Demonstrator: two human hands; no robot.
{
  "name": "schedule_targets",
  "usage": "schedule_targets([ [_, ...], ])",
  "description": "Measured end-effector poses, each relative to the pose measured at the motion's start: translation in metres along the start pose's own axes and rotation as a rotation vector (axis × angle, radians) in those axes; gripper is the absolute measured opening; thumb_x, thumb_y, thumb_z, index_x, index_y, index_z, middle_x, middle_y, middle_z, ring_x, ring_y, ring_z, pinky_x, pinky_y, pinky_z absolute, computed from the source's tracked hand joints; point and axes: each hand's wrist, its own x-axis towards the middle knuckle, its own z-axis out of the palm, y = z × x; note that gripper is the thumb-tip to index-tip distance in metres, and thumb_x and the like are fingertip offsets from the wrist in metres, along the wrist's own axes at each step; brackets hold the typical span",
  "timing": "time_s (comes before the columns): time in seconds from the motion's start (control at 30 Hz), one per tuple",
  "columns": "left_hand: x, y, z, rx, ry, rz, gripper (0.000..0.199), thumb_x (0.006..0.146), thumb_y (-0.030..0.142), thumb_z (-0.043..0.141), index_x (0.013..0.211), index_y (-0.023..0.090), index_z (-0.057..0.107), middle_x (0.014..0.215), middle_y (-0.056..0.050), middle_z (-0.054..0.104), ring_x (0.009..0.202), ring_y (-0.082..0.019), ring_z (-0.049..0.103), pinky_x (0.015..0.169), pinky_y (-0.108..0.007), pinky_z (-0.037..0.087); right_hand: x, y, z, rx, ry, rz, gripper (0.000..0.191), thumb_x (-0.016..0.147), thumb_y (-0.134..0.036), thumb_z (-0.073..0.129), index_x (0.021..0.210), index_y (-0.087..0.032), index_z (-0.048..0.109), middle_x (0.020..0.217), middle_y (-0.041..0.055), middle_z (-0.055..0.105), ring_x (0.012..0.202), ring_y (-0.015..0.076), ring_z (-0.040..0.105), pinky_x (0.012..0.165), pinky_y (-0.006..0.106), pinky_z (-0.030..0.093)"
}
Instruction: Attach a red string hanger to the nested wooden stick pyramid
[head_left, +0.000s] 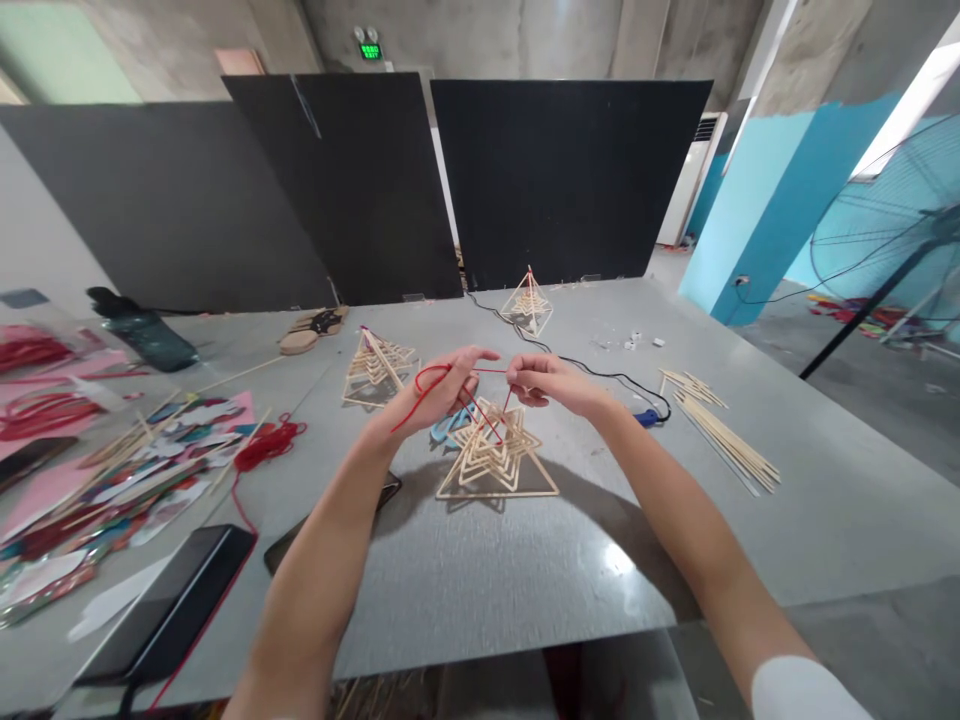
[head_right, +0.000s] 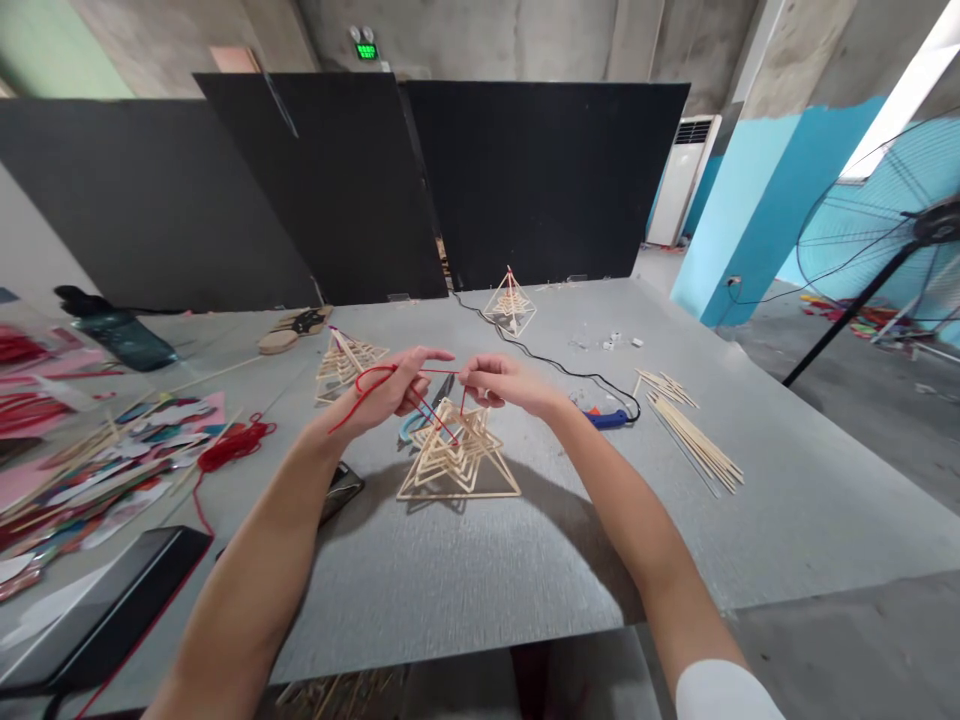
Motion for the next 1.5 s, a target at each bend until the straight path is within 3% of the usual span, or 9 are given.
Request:
schedule_targets([
  [0.27, 0.001, -0.005, 0.004, 0.03, 0.028, 0.028, 0.065, 0.108, 0.069, 0.042, 0.14, 0.016, 0.064, 0.068, 0.007, 0.037, 0.055, -0.011, 0.031, 0.049, -0.023, 0.029, -0.009, -0.015, 0.005, -0.289, -0.038, -0.018, 0.038, 0.1, -0.056, 0.069, 0.087, -0.021, 0.062, 0.07, -0.0065, 0.046, 0.062, 0.0097, 0.038, 0.057, 0.026, 0.028],
  [0.6, 0.001, -0.001, 0.006, 0.399, 0.103, 0.252, 0.056, 0.113, 0.057, 0.039, 0.134, 0.015, 0.07, 0.086, -0.002, 0.06, 0.083, -0.018, 0.057, 0.077, -0.028, 0.048, -0.009, -0.028, 0.029, -0.238, 0.129, -0.13, 0.037, 0.103, -0.055, 0.063, 0.09, -0.021, 0.064, 0.079, -0.0015, 0.056, 0.072, 0.0128, 0.047, 0.067, 0.028, 0.04],
  [0.7, 0.003, -0.004, 0.006, 0.38, 0.149, 0.254, 0.057, 0.112, 0.059, 0.04, 0.135, 0.015, 0.069, 0.079, -0.001, 0.058, 0.078, -0.018, 0.056, 0.07, -0.028, 0.046, -0.007, -0.024, 0.031, -0.196, 0.15, -0.199, 0.034, 0.104, -0.053, 0.06, 0.092, -0.021, 0.064, 0.087, 0.0008, 0.06, 0.08, 0.0145, 0.055, 0.078, 0.031, 0.047],
  [0.8, 0.005, -0.005, 0.006, 0.333, 0.206, 0.245, 0.062, 0.112, 0.064, 0.039, 0.138, 0.015, 0.067, 0.069, 0.003, 0.049, 0.064, -0.016, 0.048, 0.06, -0.027, 0.04, -0.002, -0.016, 0.035, -0.111, 0.152, -0.174, 0.031, 0.104, -0.052, 0.059, 0.098, -0.021, 0.062, 0.083, -0.0014, 0.056, 0.074, 0.0144, 0.054, 0.075, 0.031, 0.049],
  [0.97, 0.006, -0.004, 0.007, 0.259, 0.2, 0.274, 0.062, 0.112, 0.065, 0.04, 0.137, 0.015, 0.067, 0.069, 0.003, 0.048, 0.062, -0.014, 0.046, 0.059, -0.027, 0.038, 0.0, -0.011, 0.042, -0.281, 0.11, -0.106, 0.033, 0.098, -0.049, 0.071, 0.11, -0.019, 0.066, 0.071, -0.0069, 0.046, 0.062, 0.012, 0.041, 0.059, 0.028, 0.035],
  [1.07, 0.005, -0.001, 0.008, 0.216, 0.174, 0.276, 0.061, 0.112, 0.065, 0.042, 0.137, 0.014, 0.066, 0.063, 0.006, 0.039, 0.056, -0.014, 0.039, 0.055, -0.028, 0.033, -0.001, -0.012, 0.043, -0.458, 0.129, -0.124, 0.034, 0.099, -0.049, 0.07, 0.104, -0.016, 0.073, 0.062, -0.0088, 0.038, 0.058, 0.0109, 0.032, 0.056, 0.029, 0.023],
  [1.23, 0.004, 0.002, 0.009, 0.195, 0.154, 0.244, 0.062, 0.111, 0.066, 0.041, 0.134, 0.013, 0.064, 0.059, 0.008, 0.032, 0.051, -0.013, 0.03, 0.051, -0.029, 0.024, -0.001, -0.011, 0.04, -0.471, 0.059, -0.116, 0.034, 0.096, -0.049, 0.071, 0.096, -0.015, 0.075, 0.06, -0.0081, 0.042, 0.057, 0.0099, 0.033, 0.057, 0.029, 0.023],
  [1.37, 0.007, -0.002, 0.009, 0.186, 0.144, 0.206, 0.06, 0.111, 0.065, 0.042, 0.132, 0.014, 0.065, 0.06, 0.008, 0.033, 0.053, -0.013, 0.03, 0.052, -0.029, 0.026, 0.0, -0.008, 0.04, -0.393, 0.019, -0.095, 0.036, 0.093, -0.052, 0.072, 0.092, -0.016, 0.072, 0.063, -0.0061, 0.049, 0.058, 0.0099, 0.035, 0.056, 0.028, 0.024],
  [1.5, 0.005, -0.003, 0.0, 0.119, 0.034, 0.068, 0.051, 0.106, 0.061, 0.054, 0.129, 0.017, 0.066, 0.07, 0.004, 0.05, 0.06, -0.013, 0.04, 0.055, -0.028, 0.031, 0.001, -0.007, 0.043, -0.272, 0.035, -0.138, 0.037, 0.092, -0.054, 0.072, 0.089, -0.017, 0.067, 0.069, -0.0046, 0.051, 0.061, 0.0103, 0.038, 0.057, 0.027, 0.027],
])
